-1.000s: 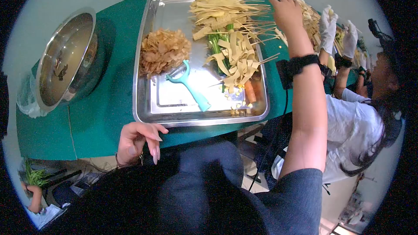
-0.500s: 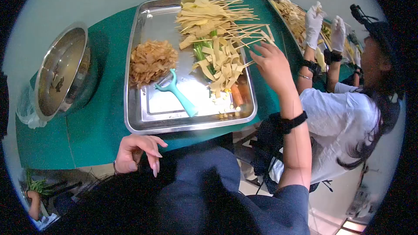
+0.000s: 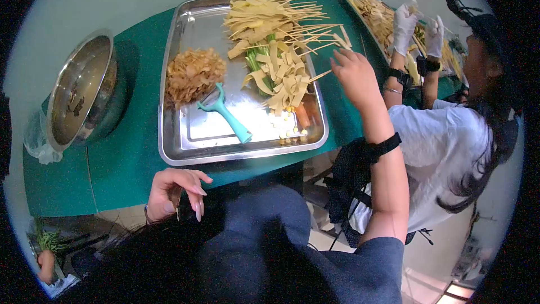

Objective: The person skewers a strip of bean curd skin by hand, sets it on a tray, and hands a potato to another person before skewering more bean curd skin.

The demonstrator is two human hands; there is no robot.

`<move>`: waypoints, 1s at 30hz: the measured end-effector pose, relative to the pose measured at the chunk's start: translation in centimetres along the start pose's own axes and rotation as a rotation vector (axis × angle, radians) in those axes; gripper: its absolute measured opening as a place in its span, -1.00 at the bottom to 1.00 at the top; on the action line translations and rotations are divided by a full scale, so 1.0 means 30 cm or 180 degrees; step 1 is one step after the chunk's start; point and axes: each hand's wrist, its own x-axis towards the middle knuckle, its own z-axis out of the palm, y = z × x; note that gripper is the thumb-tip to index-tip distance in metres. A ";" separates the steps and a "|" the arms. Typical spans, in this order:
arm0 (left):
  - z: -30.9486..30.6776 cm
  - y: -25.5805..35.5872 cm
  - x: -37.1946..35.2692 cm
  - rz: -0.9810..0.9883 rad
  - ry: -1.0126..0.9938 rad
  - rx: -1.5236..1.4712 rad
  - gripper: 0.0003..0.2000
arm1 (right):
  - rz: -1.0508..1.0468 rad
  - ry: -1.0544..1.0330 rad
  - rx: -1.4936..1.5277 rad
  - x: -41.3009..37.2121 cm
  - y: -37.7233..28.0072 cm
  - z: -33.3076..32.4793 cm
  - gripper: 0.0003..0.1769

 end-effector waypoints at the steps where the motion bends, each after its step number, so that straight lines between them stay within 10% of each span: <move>1: 0.004 0.003 0.002 -0.0009 -0.0044 0.0020 -0.55 | -0.0016 -0.0091 -0.0064 0.000 0.010 0.001 -0.73; 24: -0.002 0.034 -0.044 0.0152 -0.0178 0.0024 -0.55 | -0.0377 -0.1131 -0.0853 0.064 0.108 0.005 -0.84; 27: -0.015 0.032 -0.049 0.0237 -0.0119 0.0006 -0.53 | -0.0338 -0.0407 -0.0761 0.046 0.114 0.005 -0.92; 30: -0.011 0.032 -0.062 0.0286 -0.0037 -0.0101 -0.52 | -0.0108 -0.1257 -0.0932 0.039 0.122 -0.005 -0.89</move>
